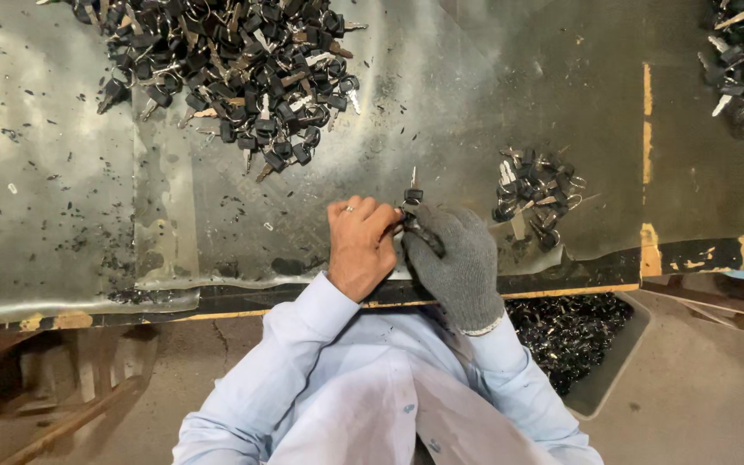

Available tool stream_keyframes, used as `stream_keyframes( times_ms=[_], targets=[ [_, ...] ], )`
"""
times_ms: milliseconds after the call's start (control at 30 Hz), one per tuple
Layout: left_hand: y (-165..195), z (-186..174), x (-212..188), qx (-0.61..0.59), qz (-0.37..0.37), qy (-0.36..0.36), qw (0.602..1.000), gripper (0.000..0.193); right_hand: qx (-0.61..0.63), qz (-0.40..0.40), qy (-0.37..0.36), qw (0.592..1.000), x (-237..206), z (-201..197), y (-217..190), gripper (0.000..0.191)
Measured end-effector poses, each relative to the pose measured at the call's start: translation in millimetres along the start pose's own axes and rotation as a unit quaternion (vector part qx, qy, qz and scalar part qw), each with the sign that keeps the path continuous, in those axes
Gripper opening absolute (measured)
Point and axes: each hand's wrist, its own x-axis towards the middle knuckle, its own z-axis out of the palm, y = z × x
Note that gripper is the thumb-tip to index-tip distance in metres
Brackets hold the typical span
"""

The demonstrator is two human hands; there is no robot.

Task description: The person repeatedly picks up keys from a pile on a metal table, uses pliers to trim or adjust the key head, and places the finished keys into a separate pile. The process is repeated for multiple keys throughout the clip.

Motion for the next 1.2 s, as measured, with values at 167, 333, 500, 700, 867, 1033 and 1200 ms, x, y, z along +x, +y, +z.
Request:
stream_keyframes(
  times_ms=[167,333,500,700,867,1033,1200],
  targets=[
    [-4.8,2.0,3.8,-0.011,0.014,-0.014,1.000,0.021,-0.043,0.013,-0.074,0.996,9.6,-0.9,-9.8,0.021],
    [-2.9,2.3,3.0,-0.044,-0.030,0.014,0.998,0.020,-0.011,0.036,-0.032,0.999,10.7,-3.3,-5.1,0.023],
    [-1.3,3.1,2.6,-0.011,-0.029,0.011,0.999,0.021,0.026,0.058,-0.023,0.998,6.0,-5.2,0.6,0.030],
    [-9.0,-1.0,8.6,-0.020,-0.018,-0.038,0.999,0.019,-0.063,-0.012,-0.057,0.996,12.1,0.2,-9.9,0.022],
    [-9.1,1.3,8.4,-0.029,-0.016,-0.033,0.999,0.018,-0.077,-0.008,-0.077,0.994,18.9,0.1,-9.3,0.022],
    [-9.5,6.4,2.4,-0.015,-0.054,0.013,0.998,0.043,-0.006,-0.013,-0.023,1.000,2.0,-5.7,-0.3,0.032],
    [-10.7,5.3,-6.7,0.004,-0.009,-0.005,1.000,0.062,-0.010,-0.001,-0.027,1.000,-4.8,-3.7,-1.3,0.033]
  ],
)
